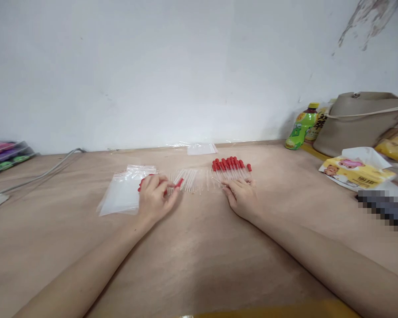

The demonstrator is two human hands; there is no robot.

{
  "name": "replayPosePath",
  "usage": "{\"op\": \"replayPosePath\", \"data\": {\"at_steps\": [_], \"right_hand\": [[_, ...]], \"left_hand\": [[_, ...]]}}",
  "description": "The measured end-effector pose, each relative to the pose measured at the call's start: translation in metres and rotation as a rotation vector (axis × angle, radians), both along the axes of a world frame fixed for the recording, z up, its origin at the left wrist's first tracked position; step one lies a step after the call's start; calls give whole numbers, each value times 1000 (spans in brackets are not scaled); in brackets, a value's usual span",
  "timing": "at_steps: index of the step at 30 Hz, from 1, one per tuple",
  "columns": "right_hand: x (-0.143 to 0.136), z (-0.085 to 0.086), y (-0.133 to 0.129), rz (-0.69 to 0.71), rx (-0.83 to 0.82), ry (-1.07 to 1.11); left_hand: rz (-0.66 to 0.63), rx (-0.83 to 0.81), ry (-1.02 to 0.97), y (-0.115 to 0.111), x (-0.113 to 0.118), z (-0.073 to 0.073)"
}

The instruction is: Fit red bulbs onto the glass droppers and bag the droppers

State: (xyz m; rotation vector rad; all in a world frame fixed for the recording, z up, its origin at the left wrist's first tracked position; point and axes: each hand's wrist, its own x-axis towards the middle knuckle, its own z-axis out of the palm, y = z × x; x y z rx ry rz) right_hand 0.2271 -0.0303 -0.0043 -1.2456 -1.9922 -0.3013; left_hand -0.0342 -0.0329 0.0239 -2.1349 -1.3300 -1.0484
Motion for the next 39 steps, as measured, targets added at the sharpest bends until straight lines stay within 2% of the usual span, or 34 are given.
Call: {"op": "replayPosePath", "data": {"at_steps": [3,6,8,15,19,22,27,33,39], "right_hand": [[2,-1,1,61,-48,39],[3,-3,2,158,-106,45],[3,-5,2,214,-132,33],[-1,-4,-3,316,-126,58],[-8,1,-14,370,-173,77],[-13,3,-21,361,-158,84],[-17,3,-23,421,-132,76],[-17,4,-23,488,-229,112],[-15,4,-19,517,-331,140]], "left_hand": [[-265,-193,22,-17,11,-1],[-321,-410,44,-29,21,-2],[-321,-478,22,-32,26,-3],[-397,-536,-55,-23,32,-8],[-367,-607,-166,-24,34,-3],[-360,-631,-232,-27,36,-1],[-378,-698,-302,-27,37,-6],[-517,-810,-492,-24,35,-14],[-505,-765,-446,-25,35,-11]]}}
